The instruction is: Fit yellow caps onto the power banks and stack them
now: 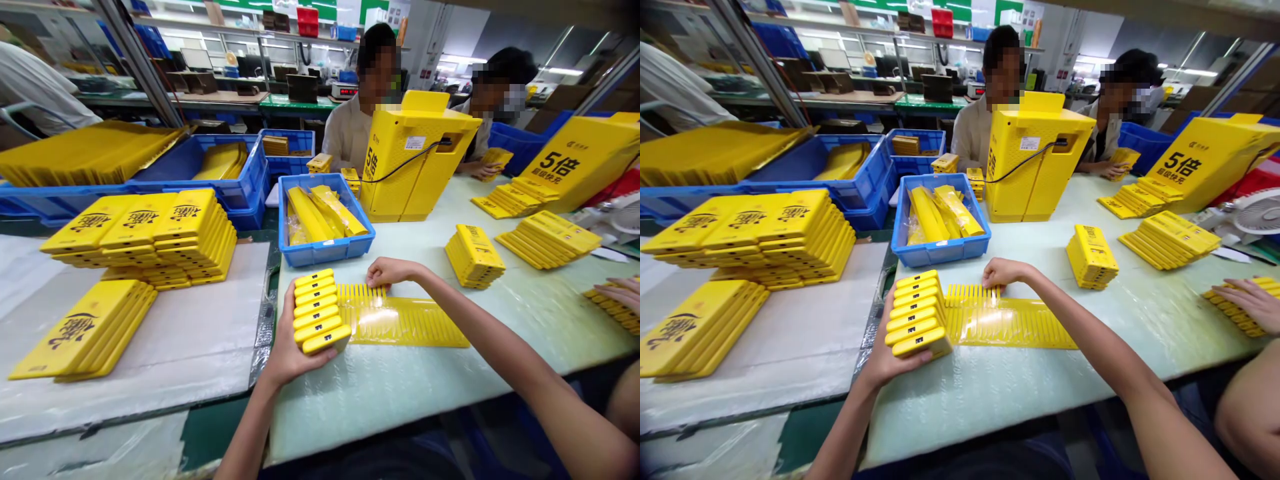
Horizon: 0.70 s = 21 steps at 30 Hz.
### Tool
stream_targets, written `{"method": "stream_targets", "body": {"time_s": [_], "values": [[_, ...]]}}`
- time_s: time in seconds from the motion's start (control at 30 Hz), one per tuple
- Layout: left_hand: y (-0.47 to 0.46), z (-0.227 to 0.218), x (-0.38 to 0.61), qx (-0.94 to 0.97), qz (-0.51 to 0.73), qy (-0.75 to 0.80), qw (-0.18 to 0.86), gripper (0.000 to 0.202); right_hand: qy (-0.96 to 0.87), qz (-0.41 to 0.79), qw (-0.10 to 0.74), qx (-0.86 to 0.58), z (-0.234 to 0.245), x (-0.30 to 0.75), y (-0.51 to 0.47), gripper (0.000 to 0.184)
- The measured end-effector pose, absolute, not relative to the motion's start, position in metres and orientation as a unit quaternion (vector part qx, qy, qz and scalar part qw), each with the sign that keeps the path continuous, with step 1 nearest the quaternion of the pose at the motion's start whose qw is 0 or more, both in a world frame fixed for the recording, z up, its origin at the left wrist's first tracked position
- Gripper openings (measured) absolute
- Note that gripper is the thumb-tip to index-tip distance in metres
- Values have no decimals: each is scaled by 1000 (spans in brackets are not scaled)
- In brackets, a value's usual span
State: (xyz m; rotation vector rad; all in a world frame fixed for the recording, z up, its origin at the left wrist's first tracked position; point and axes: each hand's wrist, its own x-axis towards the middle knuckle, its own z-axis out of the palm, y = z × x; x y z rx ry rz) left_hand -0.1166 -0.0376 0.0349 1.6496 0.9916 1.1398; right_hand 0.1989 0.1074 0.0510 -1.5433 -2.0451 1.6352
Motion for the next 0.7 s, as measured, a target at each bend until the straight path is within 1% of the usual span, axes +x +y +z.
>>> {"method": "stream_targets", "body": {"time_s": [0.1, 0.3, 0.4, 0.5, 0.6, 0.7], "values": [[-39, 37, -116, 660, 460, 401, 438, 150, -676, 511, 83, -524, 48, 196, 102, 17], [-39, 43, -114, 651, 464, 397, 452, 149, -695, 427, 226, -532, 54, 198, 62, 5], [-38, 41, -113, 641, 470, 388, 466, 151, -683, 391, 314, -531, 67, 205, 41, 14], [-39, 39, -113, 635, 470, 392, 471, 153, -611, 422, 403, -535, 91, 204, 28, 29], [-40, 38, -113, 635, 476, 393, 465, 155, -537, 485, 447, -527, 123, 182, 20, 38], [-40, 34, -111, 637, 483, 376, 467, 155, -517, 500, 474, -509, 152, 144, 13, 39]]}}
